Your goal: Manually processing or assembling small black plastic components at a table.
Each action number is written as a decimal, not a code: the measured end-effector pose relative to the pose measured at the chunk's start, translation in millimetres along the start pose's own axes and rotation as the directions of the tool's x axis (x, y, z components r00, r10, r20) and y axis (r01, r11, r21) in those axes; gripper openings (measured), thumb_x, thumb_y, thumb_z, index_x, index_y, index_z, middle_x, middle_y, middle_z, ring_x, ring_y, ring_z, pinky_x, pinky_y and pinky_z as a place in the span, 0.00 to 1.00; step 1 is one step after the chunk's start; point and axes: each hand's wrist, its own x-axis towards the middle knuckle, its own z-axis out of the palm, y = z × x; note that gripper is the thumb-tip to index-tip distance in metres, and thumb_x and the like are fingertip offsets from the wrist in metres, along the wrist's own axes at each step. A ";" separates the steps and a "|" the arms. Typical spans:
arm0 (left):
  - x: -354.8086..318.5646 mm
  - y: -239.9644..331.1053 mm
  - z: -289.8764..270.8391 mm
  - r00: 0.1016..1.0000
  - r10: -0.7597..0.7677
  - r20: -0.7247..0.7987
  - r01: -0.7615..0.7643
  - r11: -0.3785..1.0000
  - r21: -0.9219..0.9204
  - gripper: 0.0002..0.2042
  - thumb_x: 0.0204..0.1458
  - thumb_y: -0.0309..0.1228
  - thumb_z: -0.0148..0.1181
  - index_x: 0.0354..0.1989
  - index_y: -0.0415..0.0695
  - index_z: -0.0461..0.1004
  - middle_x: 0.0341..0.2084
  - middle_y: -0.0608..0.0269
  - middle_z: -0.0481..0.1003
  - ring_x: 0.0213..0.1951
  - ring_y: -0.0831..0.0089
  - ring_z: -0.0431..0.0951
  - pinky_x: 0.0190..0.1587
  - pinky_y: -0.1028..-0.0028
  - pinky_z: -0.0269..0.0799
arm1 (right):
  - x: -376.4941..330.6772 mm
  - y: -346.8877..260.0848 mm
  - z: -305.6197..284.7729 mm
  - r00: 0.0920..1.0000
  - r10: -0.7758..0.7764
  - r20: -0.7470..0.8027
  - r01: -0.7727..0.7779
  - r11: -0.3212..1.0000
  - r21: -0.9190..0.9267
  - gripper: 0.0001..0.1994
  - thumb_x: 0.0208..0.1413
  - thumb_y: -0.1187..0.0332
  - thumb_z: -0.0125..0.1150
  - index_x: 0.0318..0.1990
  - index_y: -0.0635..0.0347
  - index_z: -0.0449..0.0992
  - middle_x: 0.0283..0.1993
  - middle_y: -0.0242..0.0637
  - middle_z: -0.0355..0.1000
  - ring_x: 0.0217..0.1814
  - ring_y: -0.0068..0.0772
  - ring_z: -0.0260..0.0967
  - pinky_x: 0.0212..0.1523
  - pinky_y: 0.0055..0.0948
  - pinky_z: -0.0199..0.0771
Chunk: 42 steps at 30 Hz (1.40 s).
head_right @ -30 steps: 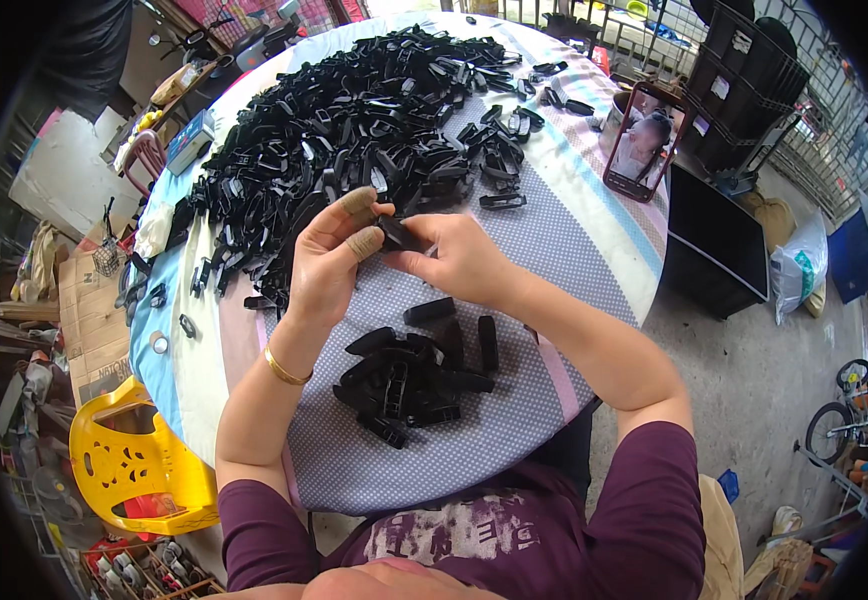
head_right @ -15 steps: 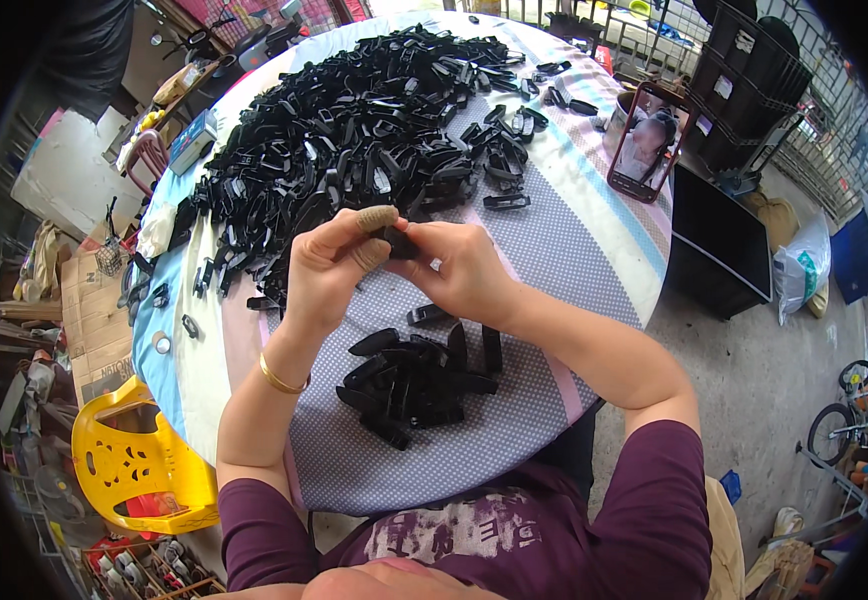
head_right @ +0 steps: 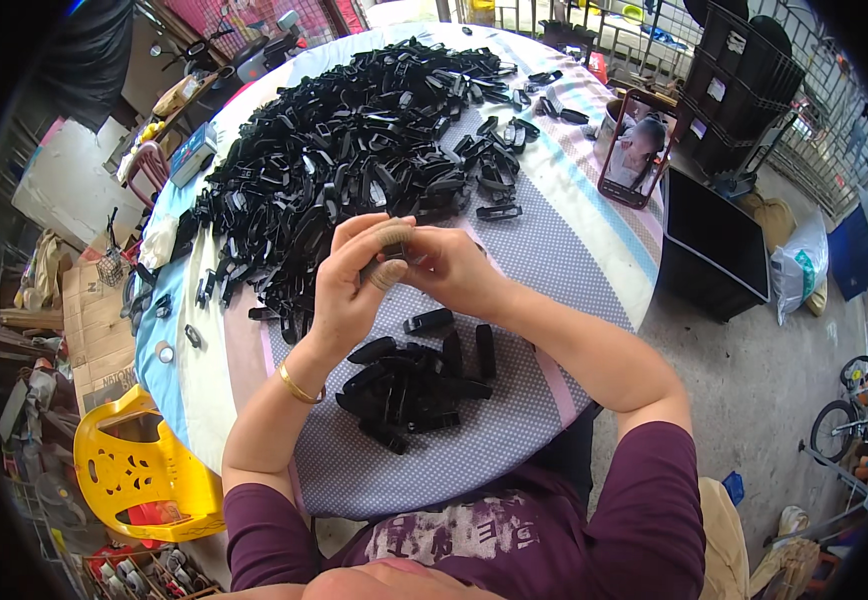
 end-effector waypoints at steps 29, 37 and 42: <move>-6.4 5.8 6.9 0.935 -0.343 0.095 0.295 0.597 -0.746 0.10 0.57 0.33 0.51 0.36 0.37 0.70 0.29 0.70 0.70 0.32 0.82 0.69 0.36 0.83 0.65 | 10.6 -47.5 24.0 0.989 0.147 0.017 -0.127 0.784 0.608 0.42 0.40 0.70 0.67 0.63 0.62 0.47 0.56 0.44 0.61 0.59 0.34 0.59 0.59 0.32 0.60; -9.3 32.0 -8.2 0.952 -0.307 -0.013 0.227 0.730 -0.645 0.08 0.52 0.29 0.54 0.32 0.35 0.71 0.25 0.67 0.72 0.28 0.81 0.70 0.32 0.82 0.67 | 8.3 -77.5 47.3 0.980 0.147 -0.131 -0.028 0.760 0.649 0.24 0.43 0.71 0.63 0.49 0.69 0.64 0.46 0.40 0.68 0.49 0.25 0.66 0.51 0.25 0.67; -6.8 31.4 -13.3 0.954 -0.296 -0.037 0.210 0.755 -0.622 0.08 0.51 0.29 0.55 0.30 0.35 0.72 0.25 0.68 0.72 0.27 0.81 0.70 0.32 0.82 0.67 | 9.1 -82.9 47.8 0.980 0.154 -0.126 -0.055 0.820 0.570 0.26 0.47 0.68 0.61 0.53 0.68 0.60 0.48 0.42 0.66 0.50 0.29 0.64 0.52 0.28 0.66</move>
